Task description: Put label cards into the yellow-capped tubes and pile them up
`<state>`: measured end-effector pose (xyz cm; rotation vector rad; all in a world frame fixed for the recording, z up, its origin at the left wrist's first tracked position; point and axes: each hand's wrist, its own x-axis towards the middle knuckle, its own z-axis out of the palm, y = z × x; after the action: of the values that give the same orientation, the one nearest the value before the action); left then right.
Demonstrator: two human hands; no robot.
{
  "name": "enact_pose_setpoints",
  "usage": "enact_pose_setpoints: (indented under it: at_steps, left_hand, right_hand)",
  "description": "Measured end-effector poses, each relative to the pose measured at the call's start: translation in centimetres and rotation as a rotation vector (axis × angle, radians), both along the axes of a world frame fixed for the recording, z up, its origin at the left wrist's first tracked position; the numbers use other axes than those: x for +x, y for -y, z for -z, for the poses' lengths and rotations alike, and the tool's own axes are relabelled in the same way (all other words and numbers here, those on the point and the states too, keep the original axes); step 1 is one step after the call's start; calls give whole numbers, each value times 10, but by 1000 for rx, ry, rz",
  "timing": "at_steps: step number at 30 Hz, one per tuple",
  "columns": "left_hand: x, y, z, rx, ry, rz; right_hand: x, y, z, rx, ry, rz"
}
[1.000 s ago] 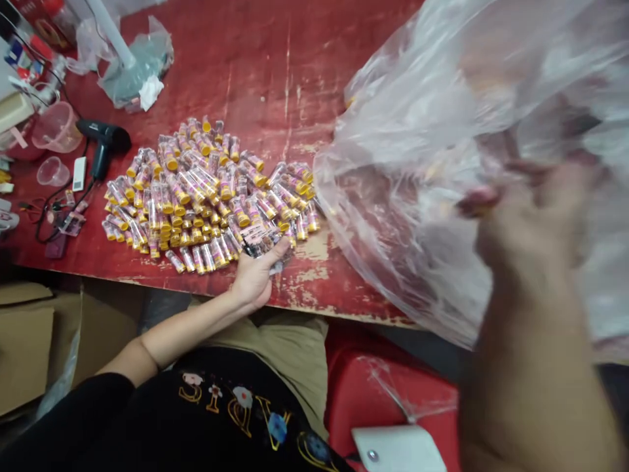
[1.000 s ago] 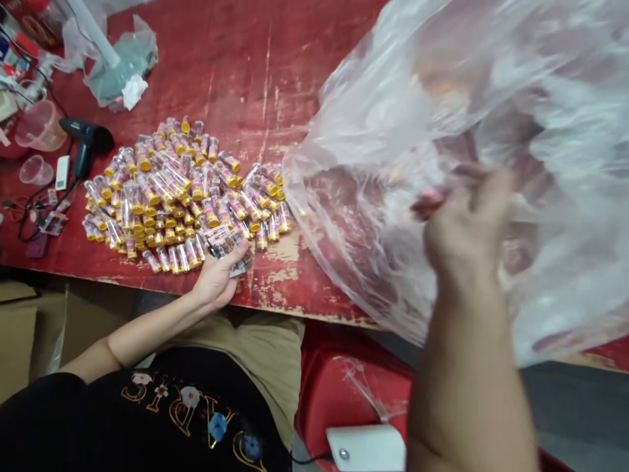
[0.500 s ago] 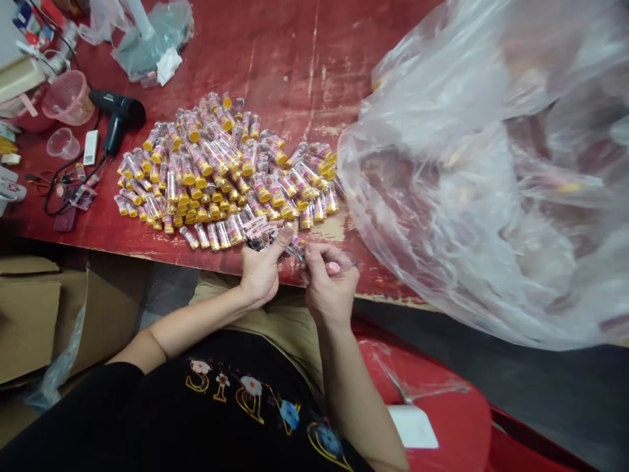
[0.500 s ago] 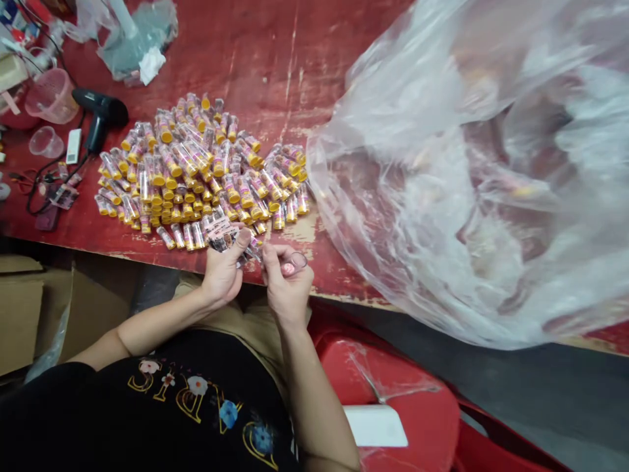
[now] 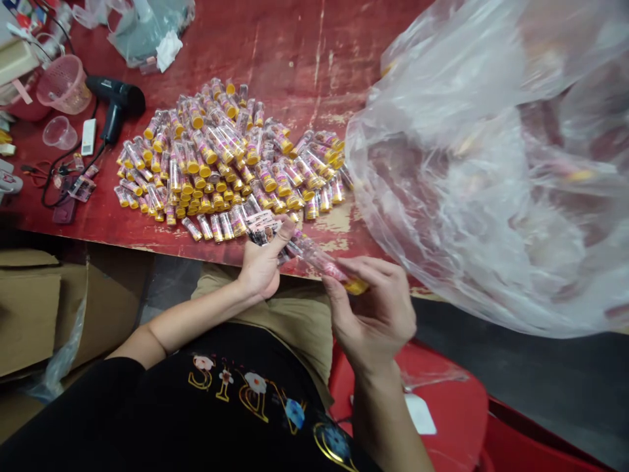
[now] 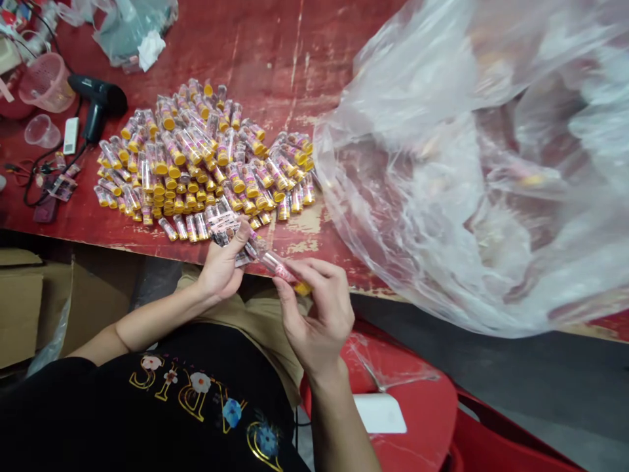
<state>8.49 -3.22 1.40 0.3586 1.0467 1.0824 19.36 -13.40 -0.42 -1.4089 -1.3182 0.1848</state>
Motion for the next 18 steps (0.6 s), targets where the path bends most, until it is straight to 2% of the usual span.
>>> enact_pose_setpoints:
  at_steps: [3, 5, 7, 10, 14, 18]
  left_hand:
    - [1, 3, -2, -5, -2, -13]
    - [1, 5, -3, -29, -8, -6]
    - [1, 8, -5, -42, 2, 23]
    - [-1, 12, -8, -8, 33, 54]
    - [-4, 16, -12, 18, 92, 131]
    - [-5, 21, -14, -3, 84, 194]
  right_hand:
    - [1, 0, -2, 42, 85, -22]
    - [2, 1, -4, 41, 115, 18]
    - [4, 3, -5, 2, 127, 30]
    - [4, 7, -7, -67, 126, -56]
    - [1, 14, -7, -11, 27, -24]
    - [-2, 14, -4, -91, -129, -131]
